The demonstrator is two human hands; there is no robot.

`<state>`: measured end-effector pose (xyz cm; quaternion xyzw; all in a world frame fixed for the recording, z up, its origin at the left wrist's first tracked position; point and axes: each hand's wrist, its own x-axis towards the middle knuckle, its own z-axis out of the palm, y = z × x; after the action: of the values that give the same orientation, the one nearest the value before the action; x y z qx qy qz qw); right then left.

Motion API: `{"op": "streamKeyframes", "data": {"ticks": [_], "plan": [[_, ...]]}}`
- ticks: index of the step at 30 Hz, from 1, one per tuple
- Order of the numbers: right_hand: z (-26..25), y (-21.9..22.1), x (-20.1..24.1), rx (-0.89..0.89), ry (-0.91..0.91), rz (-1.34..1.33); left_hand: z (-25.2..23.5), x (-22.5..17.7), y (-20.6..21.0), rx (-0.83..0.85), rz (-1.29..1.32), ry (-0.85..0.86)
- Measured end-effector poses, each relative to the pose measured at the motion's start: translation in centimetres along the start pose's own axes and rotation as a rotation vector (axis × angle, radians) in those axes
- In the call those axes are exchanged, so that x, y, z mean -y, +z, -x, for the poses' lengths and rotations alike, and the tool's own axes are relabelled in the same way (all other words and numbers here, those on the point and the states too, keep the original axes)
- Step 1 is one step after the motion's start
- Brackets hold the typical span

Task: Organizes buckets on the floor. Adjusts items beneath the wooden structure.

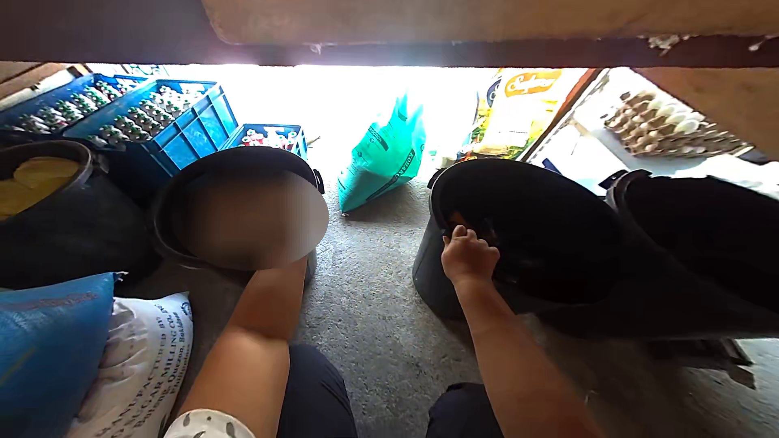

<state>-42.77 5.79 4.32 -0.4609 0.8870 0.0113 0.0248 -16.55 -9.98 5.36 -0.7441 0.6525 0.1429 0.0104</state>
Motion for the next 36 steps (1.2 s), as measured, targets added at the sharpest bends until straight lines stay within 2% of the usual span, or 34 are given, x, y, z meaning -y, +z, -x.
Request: {"op": "streamKeyframes", "data": {"ticks": [5, 8, 12, 16, 17, 19, 20, 21, 22, 24, 26, 29, 31, 33, 36], "plan": [[-0.1, 1.3, -0.2, -0.053, -0.023, -0.041, 2.9, 0.4, 0.4, -0.082, -0.104, -0.013], [-0.2, 1.2, -0.2, -0.069, -0.026, -0.054, 4.6, 1.9, 1.2, -0.153, -0.118, 0.059], [-0.3, 1.6, -0.7, -0.083, -0.061, -0.083, 9.6, 5.8, 2.3, -0.193, -0.138, 0.188], [0.1, 0.7, -0.5, -0.073, -0.064, -0.094, 14.6, 11.0, 2.0, -0.052, -0.124, 0.297], [0.4, 0.2, 0.0, -0.055, -0.049, -0.084, 15.6, 12.7, 2.2, -0.096, -0.114, 0.365], [1.4, -0.3, 1.5, -0.074, -0.046, -0.113, 16.3, 16.0, 3.9, -0.399, -0.086, 0.553], [1.8, -0.2, 2.5, -0.168, -0.114, -0.188, 16.1, 17.2, 4.8, -0.561, -0.075, 0.638], [2.2, -0.4, 4.0, -0.246, -0.219, -0.278, 15.9, 18.1, 5.3, -0.665, -0.072, 0.696], [2.5, -1.0, 6.1, -0.250, -0.315, -0.362, 15.7, 18.6, 5.5, -0.724, -0.079, 0.731], [2.2, -2.2, 11.7, -0.093, -0.423, -0.518, 15.4, 18.8, 5.5, -0.759, -0.097, 0.757], [0.9, -2.5, 17.8, 0.103, -0.429, -0.632, 15.3, 18.9, 5.6, -0.770, -0.097, 0.760], [-0.7, -3.2, 23.8, 0.341, -0.297, -0.479, 15.4, 18.6, 5.2, -0.710, -0.102, 0.764], [-1.6, -3.2, 24.5, 0.435, -0.232, -0.439, 15.4, 18.6, 4.8, -0.683, -0.117, 0.774], [-2.6, -2.5, 23.9, 0.512, -0.247, -0.507, 15.4, 18.6, 4.6, -0.667, -0.130, 0.778], [-3.1, -0.9, 22.9, 0.528, -0.284, -0.630, 15.7, 18.6, 4.5, -0.621, -0.138, 0.774]]}}
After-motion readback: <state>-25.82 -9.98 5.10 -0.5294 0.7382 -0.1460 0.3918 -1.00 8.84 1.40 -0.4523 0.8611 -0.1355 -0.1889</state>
